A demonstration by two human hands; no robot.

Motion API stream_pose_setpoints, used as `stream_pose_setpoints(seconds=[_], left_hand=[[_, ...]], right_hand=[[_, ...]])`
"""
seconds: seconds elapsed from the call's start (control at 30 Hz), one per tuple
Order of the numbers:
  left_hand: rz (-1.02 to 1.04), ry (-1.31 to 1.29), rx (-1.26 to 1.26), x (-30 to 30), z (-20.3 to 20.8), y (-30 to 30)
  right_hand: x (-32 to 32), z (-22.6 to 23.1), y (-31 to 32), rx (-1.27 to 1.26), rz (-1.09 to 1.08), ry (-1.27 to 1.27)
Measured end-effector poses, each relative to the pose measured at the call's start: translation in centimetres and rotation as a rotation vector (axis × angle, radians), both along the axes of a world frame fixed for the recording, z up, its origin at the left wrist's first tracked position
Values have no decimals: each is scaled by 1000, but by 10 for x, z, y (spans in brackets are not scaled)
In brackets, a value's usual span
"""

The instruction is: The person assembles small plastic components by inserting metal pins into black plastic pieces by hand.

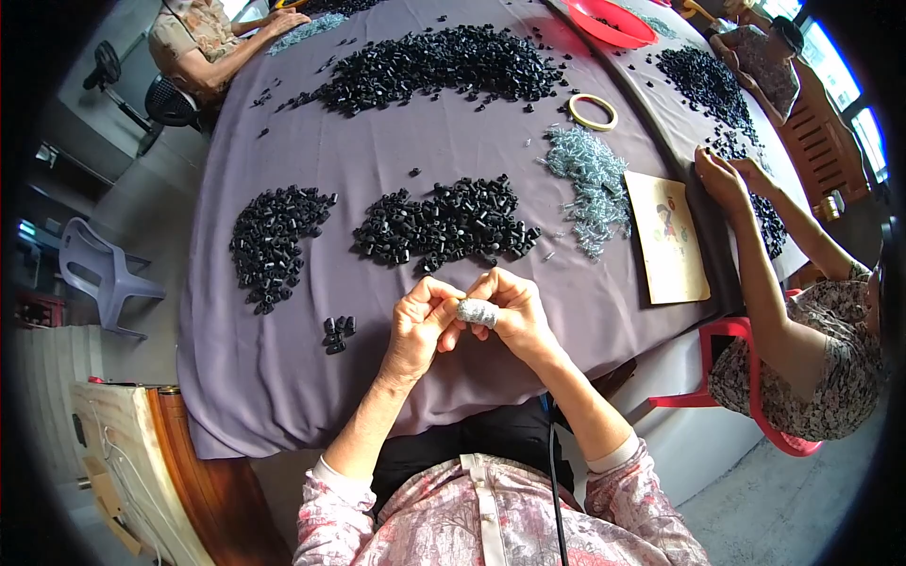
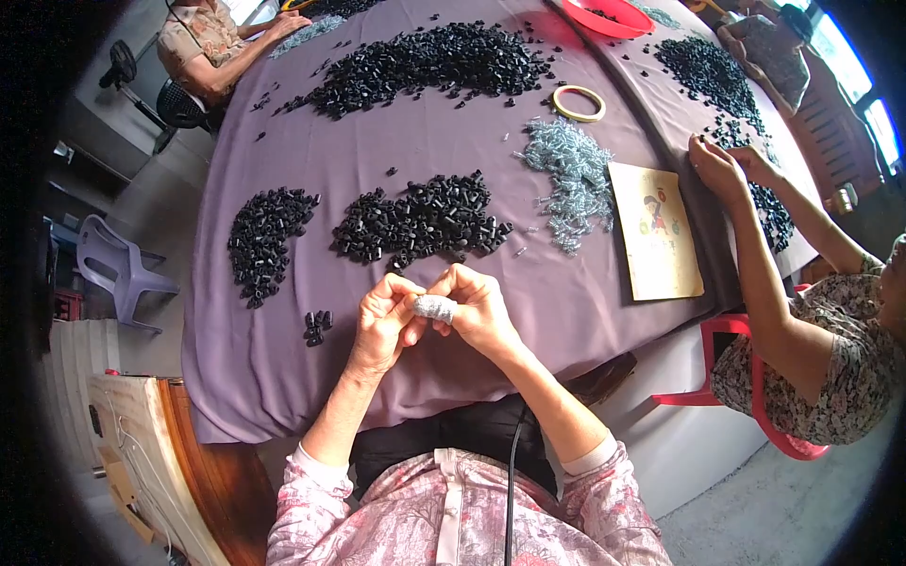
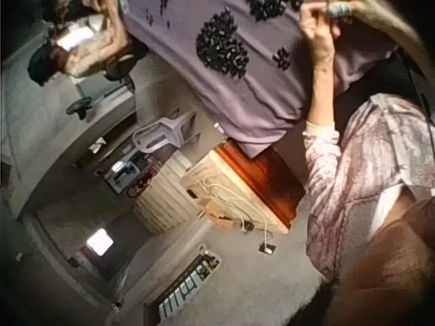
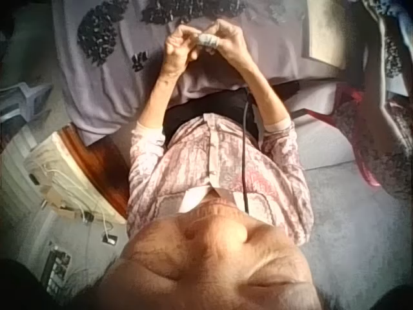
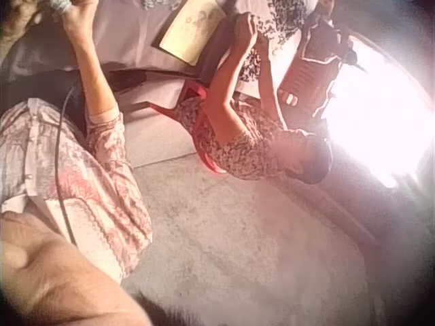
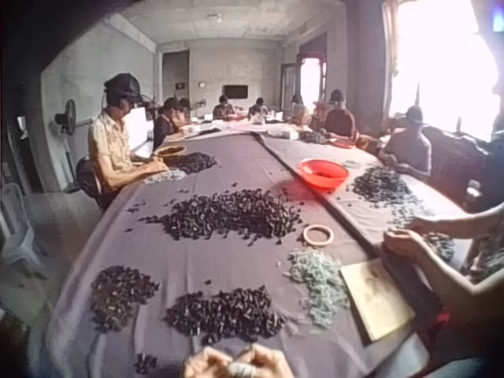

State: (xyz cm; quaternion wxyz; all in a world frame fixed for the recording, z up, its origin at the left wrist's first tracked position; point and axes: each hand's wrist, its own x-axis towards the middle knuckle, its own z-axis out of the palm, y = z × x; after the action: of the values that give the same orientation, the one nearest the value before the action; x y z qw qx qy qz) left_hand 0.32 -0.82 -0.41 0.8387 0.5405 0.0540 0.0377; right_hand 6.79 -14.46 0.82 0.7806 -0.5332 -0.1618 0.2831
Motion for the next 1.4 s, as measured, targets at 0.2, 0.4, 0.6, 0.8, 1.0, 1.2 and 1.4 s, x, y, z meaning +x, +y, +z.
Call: stream_pose_setpoints(seconds=[0.2, 0.4, 0.6, 0.8, 1.0, 1.2, 1.4], left_hand=[[-59, 20, -50, -1, 1, 3], [-91, 23, 2, 0, 1, 6], [-92, 55, -114, 2, 8, 3], [-62, 106, -140, 2, 11, 3], [-93, 99, -119, 2, 16, 2], [-112, 113, -94, 2, 14, 3], [-132, 90, -130, 0, 15, 4]], right_hand=[[-1, 0, -1, -53, 27, -10], [-2, 2, 1, -83, 19, -10], [0, 11, 2, 48, 79, -13], [1, 0, -3, -111, 150, -91], [3, 1, -5, -86, 180, -69], [0, 6, -4, -18, 207, -58], [-1, 0, -5, 28, 213, -83]])
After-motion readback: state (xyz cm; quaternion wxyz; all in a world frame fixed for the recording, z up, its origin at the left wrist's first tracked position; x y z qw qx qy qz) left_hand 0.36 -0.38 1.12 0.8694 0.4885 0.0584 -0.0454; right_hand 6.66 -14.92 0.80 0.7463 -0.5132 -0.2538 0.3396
